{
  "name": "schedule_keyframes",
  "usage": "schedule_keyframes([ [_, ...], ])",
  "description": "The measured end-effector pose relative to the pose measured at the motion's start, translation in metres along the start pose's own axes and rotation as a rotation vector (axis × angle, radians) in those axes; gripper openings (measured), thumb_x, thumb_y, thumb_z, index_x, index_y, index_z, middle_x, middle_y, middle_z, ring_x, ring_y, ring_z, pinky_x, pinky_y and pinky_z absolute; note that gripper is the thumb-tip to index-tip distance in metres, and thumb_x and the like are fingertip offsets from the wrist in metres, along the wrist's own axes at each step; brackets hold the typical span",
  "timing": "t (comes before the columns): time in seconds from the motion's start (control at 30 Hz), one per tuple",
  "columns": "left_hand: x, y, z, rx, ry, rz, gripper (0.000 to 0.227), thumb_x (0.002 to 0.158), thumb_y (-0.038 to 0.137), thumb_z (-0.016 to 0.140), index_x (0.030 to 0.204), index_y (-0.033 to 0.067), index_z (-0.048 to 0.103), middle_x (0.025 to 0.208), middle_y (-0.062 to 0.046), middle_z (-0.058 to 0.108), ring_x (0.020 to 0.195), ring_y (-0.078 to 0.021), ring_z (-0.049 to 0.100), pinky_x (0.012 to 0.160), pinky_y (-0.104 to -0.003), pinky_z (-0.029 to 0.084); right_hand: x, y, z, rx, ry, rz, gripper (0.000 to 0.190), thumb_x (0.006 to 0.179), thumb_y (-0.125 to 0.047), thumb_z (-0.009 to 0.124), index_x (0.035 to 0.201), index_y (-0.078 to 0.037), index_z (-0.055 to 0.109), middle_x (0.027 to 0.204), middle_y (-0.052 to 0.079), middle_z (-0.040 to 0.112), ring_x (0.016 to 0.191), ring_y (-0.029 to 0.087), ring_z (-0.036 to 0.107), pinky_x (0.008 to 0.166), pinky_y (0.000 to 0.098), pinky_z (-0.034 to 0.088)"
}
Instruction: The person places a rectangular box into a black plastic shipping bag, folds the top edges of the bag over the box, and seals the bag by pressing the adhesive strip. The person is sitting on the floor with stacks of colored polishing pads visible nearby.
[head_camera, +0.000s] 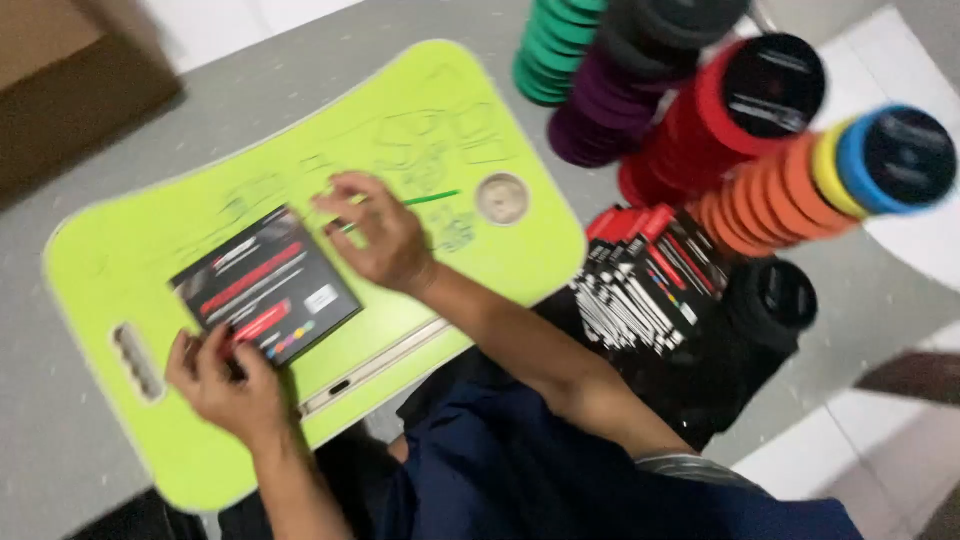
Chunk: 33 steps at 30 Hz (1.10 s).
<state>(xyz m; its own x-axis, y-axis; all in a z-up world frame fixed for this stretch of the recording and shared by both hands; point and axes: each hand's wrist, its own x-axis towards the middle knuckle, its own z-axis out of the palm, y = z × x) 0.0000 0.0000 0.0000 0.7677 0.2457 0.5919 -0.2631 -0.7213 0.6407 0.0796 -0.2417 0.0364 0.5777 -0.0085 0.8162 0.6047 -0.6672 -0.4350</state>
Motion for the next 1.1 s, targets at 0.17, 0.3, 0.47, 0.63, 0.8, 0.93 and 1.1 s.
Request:
schedule_keyframes([
  [0.17,0.003,0.057,-0.004,0.071,0.060,0.373,0.022,0.093,-0.021,0.060,0.113,-0.0252,0.067,0.127,-0.032,0.051,0.119,-0.0479,0.054,0.098,-0.061,0.054,-0.052,-0.052,-0.118,0.096,0.061,-0.204,0.022,0.108,-0.010,0.055,0.129,-0.010,0.060,0.124,0.015,0.059,0.082,0.021,0.070,0.057,0.0316,0.061],
  [0.3,-0.026,0.128,-0.010,0.410,-0.051,0.557,0.011,0.104,-0.011,0.077,0.110,-0.0131,0.068,0.126,-0.028,0.065,0.118,-0.0376,0.065,0.103,-0.046,0.058,-0.158,-0.038,-0.209,0.066,-0.163,-0.066,0.029,0.110,-0.029,0.047,0.130,-0.019,0.066,0.130,0.007,0.063,0.101,0.025,0.073,0.082,0.0368,0.060],
  [0.47,-0.098,0.190,0.091,-0.247,-0.322,0.746,0.014,0.095,-0.002,0.064,0.109,-0.0056,0.066,0.117,-0.026,0.058,0.108,-0.0405,0.059,0.093,-0.051,0.053,-0.270,0.010,-0.319,-0.247,0.091,0.401,0.023,0.096,0.000,0.060,0.115,-0.008,0.070,0.118,0.014,0.064,0.095,0.024,0.069,0.082,0.0323,0.058],
  [0.63,-0.203,0.307,0.151,-0.566,-1.031,0.877,0.021,0.094,0.011,0.064,0.113,0.0030,0.068,0.114,-0.018,0.063,0.108,-0.0380,0.061,0.096,-0.047,0.052,-0.392,0.066,-0.409,-0.689,0.481,0.889,0.021,0.101,-0.006,0.058,0.119,-0.008,0.067,0.121,0.012,0.063,0.115,0.028,0.061,0.096,0.0376,0.050],
  [0.8,-0.327,0.305,0.207,-0.455,-1.723,1.103,0.037,0.088,0.023,0.074,0.122,0.0098,0.069,0.118,-0.018,0.068,0.124,-0.0419,0.061,0.096,-0.053,0.054,-0.459,0.075,-0.417,-1.073,0.006,1.076,0.058,0.094,-0.033,0.068,0.148,-0.014,0.054,0.149,0.021,0.049,0.135,0.052,0.044,0.102,0.0753,0.035],
  [0.93,-0.384,0.296,0.249,-0.259,-1.918,1.151,0.054,0.089,0.033,0.073,0.137,0.0117,0.062,0.136,-0.020,0.062,0.143,-0.0432,0.045,0.107,-0.055,0.048,-0.480,0.090,-0.401,-1.162,-0.111,1.098,0.066,0.093,-0.042,0.065,0.153,-0.021,0.051,0.157,0.019,0.045,0.138,0.051,0.044,0.105,0.0742,0.034],
  [1.1,-0.384,0.352,0.261,-0.028,-2.034,1.061,0.068,0.097,0.020,0.065,0.157,0.0041,0.036,0.165,-0.023,0.029,0.156,-0.0429,0.018,0.120,-0.055,0.035,-0.493,0.089,-0.399,-1.169,-0.084,1.063,0.056,0.095,-0.040,0.059,0.149,-0.023,0.057,0.153,0.019,0.050,0.137,0.050,0.046,0.102,0.0730,0.036],
])
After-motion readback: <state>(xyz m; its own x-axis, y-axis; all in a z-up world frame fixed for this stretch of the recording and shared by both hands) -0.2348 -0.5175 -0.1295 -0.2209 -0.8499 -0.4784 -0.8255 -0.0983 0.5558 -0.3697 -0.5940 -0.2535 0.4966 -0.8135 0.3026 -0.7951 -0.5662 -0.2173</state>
